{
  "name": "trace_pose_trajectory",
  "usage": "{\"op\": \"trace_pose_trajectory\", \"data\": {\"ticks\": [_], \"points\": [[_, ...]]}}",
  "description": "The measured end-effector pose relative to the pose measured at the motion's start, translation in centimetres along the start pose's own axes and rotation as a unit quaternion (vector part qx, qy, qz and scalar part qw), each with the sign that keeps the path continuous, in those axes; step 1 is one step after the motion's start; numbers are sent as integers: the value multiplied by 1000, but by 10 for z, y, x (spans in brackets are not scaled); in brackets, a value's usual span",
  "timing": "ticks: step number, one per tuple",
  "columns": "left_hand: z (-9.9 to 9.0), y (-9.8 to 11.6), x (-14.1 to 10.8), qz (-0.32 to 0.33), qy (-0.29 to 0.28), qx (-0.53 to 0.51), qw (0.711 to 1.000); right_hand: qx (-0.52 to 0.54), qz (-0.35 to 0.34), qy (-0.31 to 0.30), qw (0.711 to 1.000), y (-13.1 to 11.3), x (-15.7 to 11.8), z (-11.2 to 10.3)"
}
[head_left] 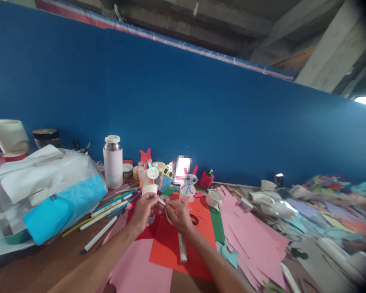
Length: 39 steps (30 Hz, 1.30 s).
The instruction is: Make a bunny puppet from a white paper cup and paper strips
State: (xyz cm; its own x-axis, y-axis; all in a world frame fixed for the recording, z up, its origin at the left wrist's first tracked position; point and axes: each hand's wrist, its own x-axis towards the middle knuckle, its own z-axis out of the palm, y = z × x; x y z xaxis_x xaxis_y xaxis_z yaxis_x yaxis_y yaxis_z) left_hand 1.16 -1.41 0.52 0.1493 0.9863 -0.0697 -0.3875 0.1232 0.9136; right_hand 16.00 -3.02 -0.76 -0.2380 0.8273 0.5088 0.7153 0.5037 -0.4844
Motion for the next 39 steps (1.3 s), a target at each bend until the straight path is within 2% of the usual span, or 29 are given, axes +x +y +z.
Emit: {"op": "trace_pose_trajectory", "data": {"ticks": [5,11,15,21,28,36,39], "points": [[1,2,-1,4,0,-1,1000,22,2,-10,1000,-5,1,-6],[7,6,-6,21,-16,18,999,101,54,14,993,-18,4,-10],[9,7,-8,30,-19,37,999,166,88,21,982,-25,6,-7],[8,3,-7,32,-31,66,997,238,132,35,962,-19,8,2],[7,4,-8,14,-54,47,997,335,184,-3,924,-19,7,2],[5,5,-5,-26,-70,-9,997,354,182,1,917,-22,11,-4],[2,9,-5,-43,-99,-4,994,360,180,8,915,-23,12,-5]]}}
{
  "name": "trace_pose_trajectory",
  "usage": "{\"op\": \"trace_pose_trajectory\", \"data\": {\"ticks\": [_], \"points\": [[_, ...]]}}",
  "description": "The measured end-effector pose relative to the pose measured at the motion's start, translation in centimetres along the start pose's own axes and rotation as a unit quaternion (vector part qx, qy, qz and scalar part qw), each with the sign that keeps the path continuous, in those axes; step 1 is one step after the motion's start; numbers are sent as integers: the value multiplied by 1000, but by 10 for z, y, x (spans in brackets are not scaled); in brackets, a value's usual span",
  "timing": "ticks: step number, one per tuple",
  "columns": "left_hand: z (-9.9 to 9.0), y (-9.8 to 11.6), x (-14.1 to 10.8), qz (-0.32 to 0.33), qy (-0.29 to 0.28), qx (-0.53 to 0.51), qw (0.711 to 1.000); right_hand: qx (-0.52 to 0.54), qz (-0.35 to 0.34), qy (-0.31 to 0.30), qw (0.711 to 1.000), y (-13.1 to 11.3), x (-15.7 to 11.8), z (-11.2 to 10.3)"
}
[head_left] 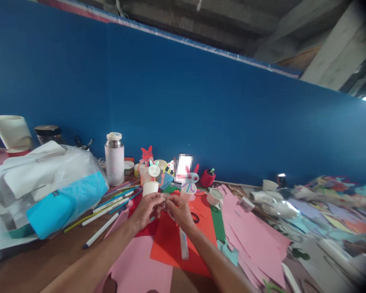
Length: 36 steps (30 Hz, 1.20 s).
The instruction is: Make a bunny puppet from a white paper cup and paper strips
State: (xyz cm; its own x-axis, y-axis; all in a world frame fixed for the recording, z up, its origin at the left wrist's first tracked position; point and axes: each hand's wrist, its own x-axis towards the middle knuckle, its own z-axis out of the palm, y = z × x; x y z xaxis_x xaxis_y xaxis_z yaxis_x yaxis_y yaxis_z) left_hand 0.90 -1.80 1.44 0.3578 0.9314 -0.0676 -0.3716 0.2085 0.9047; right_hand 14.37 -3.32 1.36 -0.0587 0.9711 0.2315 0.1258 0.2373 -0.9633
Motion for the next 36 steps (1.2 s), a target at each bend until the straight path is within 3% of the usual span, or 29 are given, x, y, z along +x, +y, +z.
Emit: {"op": "trace_pose_trajectory", "data": {"ticks": [5,7,10,11,13,15,16,20,26,30,36], "points": [[-6,13,-3,-31,-72,-1,997,4,-26,-1,1000,-1,-1,0],[-9,15,-2,-12,-57,1,998,-7,-25,6,1000,3,0,-1],[-18,16,6,85,75,85,990,-13,-15,19,1000,12,3,-3],[-22,16,9,128,141,141,972,-11,-13,20,1000,15,4,-4],[-31,16,15,228,254,243,908,-8,-5,21,1000,19,5,-5],[-41,15,21,274,298,312,859,-2,2,22,1000,20,6,-4],[-45,15,23,270,305,329,852,1,5,21,1000,20,6,-4],[-52,7,28,221,296,358,858,7,-5,17,1000,19,6,-4],[-50,-2,29,199,271,373,865,26,23,4,999,22,6,-3],[-50,-5,29,210,265,375,863,28,12,5,1000,26,7,-3],[-42,0,23,223,256,313,887,36,-6,9,999,22,6,-3]]}}
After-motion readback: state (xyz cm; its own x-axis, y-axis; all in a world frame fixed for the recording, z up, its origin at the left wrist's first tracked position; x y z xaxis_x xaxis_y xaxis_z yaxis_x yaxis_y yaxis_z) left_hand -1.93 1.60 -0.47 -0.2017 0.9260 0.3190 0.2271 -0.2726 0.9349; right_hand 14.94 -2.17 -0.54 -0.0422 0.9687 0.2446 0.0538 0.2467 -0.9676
